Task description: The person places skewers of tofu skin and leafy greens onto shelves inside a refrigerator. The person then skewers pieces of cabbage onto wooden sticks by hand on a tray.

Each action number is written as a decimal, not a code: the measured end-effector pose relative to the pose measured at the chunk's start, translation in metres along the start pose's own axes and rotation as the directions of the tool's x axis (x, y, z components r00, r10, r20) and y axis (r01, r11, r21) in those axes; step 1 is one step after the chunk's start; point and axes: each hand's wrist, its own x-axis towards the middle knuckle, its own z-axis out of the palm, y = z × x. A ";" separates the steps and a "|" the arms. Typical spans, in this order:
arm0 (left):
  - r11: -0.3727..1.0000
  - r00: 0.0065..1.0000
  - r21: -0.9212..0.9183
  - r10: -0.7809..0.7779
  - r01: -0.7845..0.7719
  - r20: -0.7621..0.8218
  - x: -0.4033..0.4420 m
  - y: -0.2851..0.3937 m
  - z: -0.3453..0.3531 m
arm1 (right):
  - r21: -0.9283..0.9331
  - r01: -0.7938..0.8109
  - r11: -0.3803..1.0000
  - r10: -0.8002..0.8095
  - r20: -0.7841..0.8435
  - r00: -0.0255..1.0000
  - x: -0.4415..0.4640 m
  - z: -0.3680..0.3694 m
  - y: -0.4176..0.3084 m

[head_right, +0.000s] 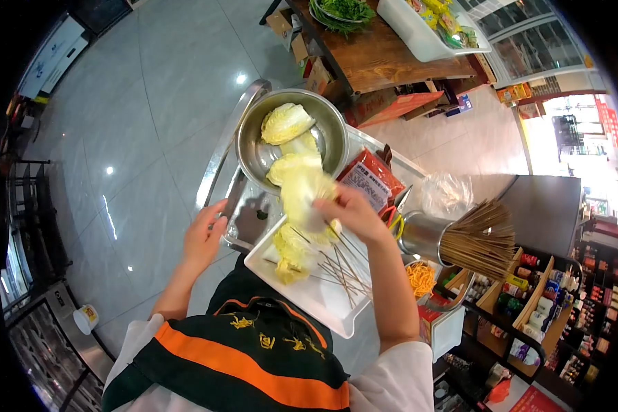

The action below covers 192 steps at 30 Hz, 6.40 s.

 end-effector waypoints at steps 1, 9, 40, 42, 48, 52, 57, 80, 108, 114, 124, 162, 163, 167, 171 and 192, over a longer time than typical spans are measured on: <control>0.999 1.000 0.030 0.027 -0.027 -0.006 -0.004 -0.008 -0.001 | -0.186 -0.026 0.982 0.062 0.191 0.980 -0.004 -0.003 0.018; 0.990 0.996 0.121 0.065 -0.073 0.069 -0.027 -0.026 0.026 | -0.531 0.041 0.846 0.035 0.132 0.991 -0.048 0.037 0.139; 0.904 0.917 0.156 0.397 -0.399 0.046 -0.009 0.011 0.052 | -0.754 -0.477 0.452 -0.733 -0.618 0.284 -0.105 -0.192 0.012; 0.913 0.921 0.123 0.389 -0.389 0.030 -0.009 0.016 0.050 | -0.755 -0.477 0.450 -0.743 -0.613 0.268 -0.118 -0.188 -0.012; 0.906 0.908 -0.072 0.419 -0.417 0.007 0.005 0.052 0.047 | -0.694 -0.469 0.547 -0.791 -0.611 -0.018 -0.174 -0.129 -0.134; 0.798 0.780 -0.148 0.603 -0.584 0.168 0.012 0.118 0.044 | -0.715 0.063 0.697 -0.703 -0.663 0.257 -0.167 -0.032 -0.181; 0.803 0.778 -0.476 0.539 -0.358 0.324 0.021 0.140 0.059 | -0.487 0.293 0.823 -0.500 -0.377 0.780 -0.066 0.003 -0.143; 0.913 0.970 -0.330 -0.208 0.239 0.128 -0.019 -0.047 0.023 | -0.977 0.206 0.047 -0.134 0.199 0.971 0.130 0.023 0.043; 0.904 0.976 -0.374 -0.216 0.207 0.018 -0.013 -0.040 0.015 | -0.954 0.245 -0.174 -0.471 0.299 0.830 0.189 0.015 0.027; 0.909 0.982 -0.378 -0.189 0.175 0.002 -0.013 -0.040 0.022 | 0.008 -0.046 0.999 0.046 -0.193 0.980 0.147 0.006 0.007; 0.951 0.995 -0.306 -0.072 0.048 -0.068 -0.015 -0.028 0.023 | 0.366 0.255 0.895 -0.143 -0.304 0.942 0.123 0.031 0.014; 0.969 0.993 -0.227 -0.107 0.092 -0.054 -0.017 -0.017 0.029 | 0.699 0.077 0.711 0.096 -0.206 0.974 0.105 0.037 0.010; 0.976 0.993 -0.204 -0.092 0.075 -0.077 -0.017 -0.018 0.031 | 0.723 0.053 0.688 0.107 -0.174 0.979 0.107 0.036 0.012; 0.975 0.990 -0.209 -0.096 0.072 -0.108 -0.016 -0.014 0.035 | 0.795 -0.007 0.607 0.172 -0.123 0.977 0.109 0.039 0.011; 0.970 0.987 -0.242 -0.059 0.022 -0.148 -0.016 -0.018 0.038 | 0.801 -0.025 0.598 0.228 -0.140 0.964 0.111 0.038 0.014; 0.974 0.970 -0.224 -0.018 -0.038 -0.242 -0.001 -0.030 0.058 | 0.556 -0.230 0.799 0.400 -0.205 0.893 0.088 0.089 0.030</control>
